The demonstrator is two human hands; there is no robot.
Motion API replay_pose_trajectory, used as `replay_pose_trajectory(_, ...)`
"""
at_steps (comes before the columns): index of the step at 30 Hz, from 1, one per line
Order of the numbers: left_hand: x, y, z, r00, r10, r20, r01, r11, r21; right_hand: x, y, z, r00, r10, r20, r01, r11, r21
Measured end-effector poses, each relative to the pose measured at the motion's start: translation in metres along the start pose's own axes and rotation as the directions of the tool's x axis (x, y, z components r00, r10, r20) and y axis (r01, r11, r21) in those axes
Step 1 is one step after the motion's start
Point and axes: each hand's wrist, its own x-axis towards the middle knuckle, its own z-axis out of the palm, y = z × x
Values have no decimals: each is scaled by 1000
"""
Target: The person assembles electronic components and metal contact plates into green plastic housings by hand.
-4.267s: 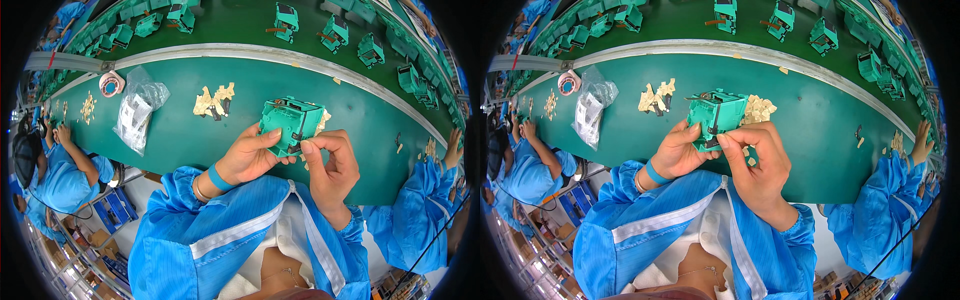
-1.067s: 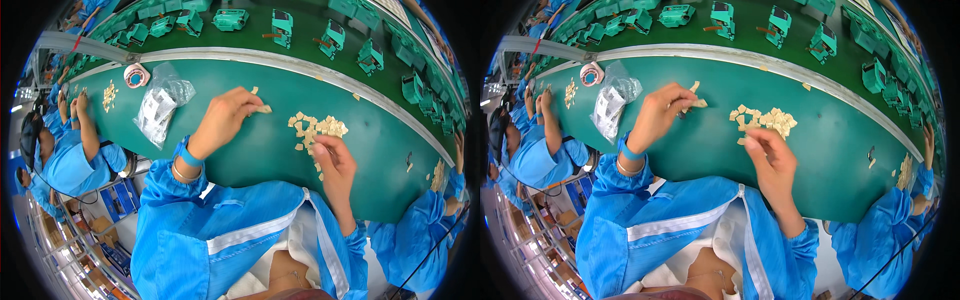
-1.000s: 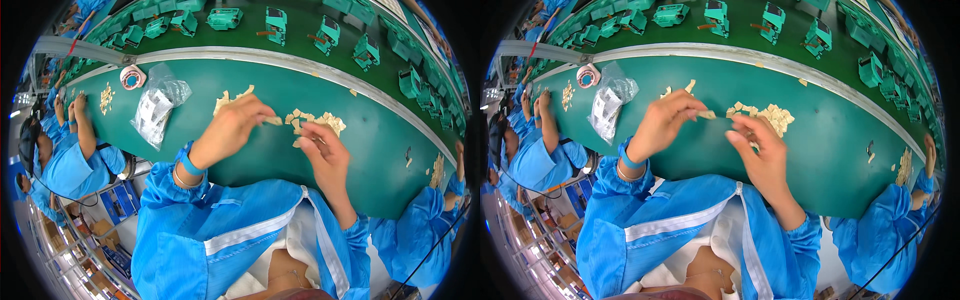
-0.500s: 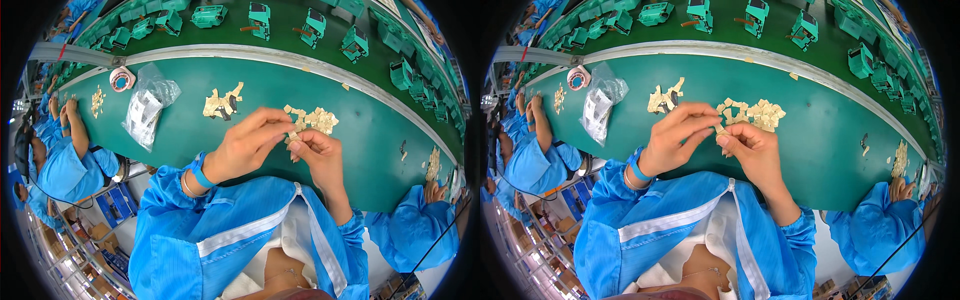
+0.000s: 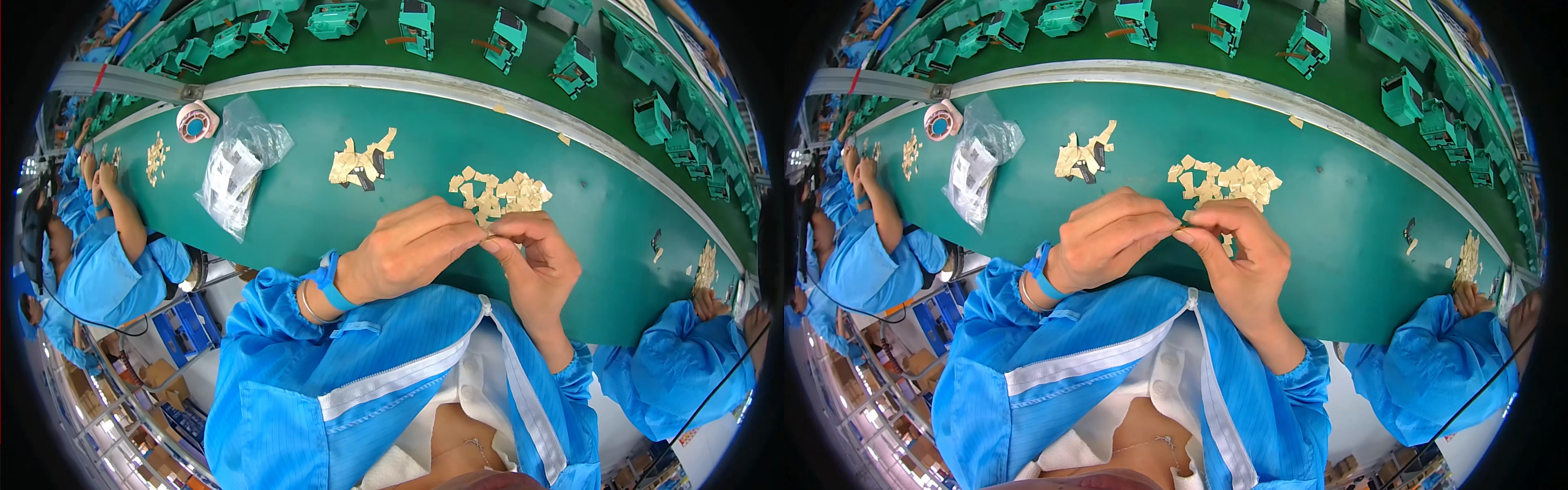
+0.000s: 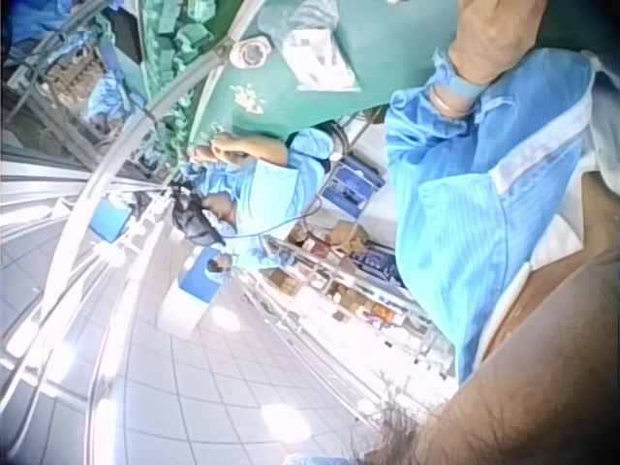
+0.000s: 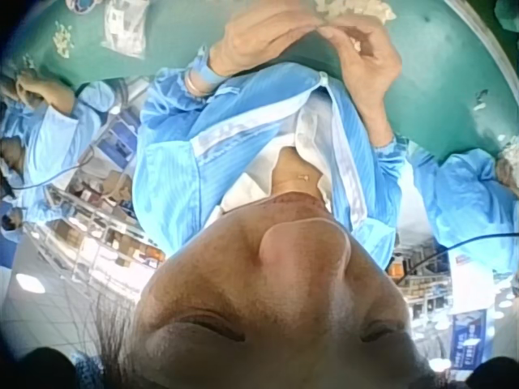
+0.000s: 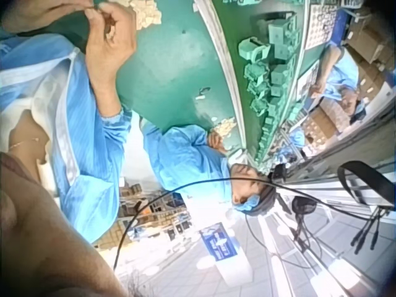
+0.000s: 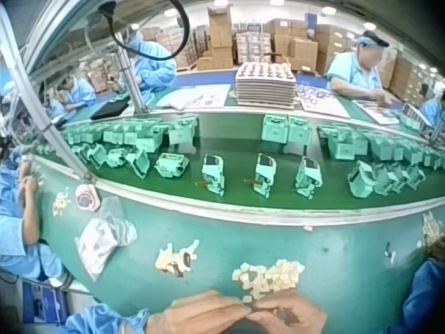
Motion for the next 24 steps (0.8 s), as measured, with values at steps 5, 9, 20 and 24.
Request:
replay_pose_trajectory(5,0,6,3,996,-86,5,86,994,-71,4,4,-11,913,-374,165,408,854,-324)
replay_pose_trajectory(9,0,9,5,985,-166,50,171,979,-109,5,8,-12,857,-478,193,516,788,-336)
replay_pose_trajectory(20,0,13,11,995,-101,-17,100,995,-26,4,12,-13,869,-465,170,495,802,-333)
replay_pose_trajectory(24,1,12,15,995,-49,-84,50,999,7,4,12,-13,874,-463,148,486,823,-295)
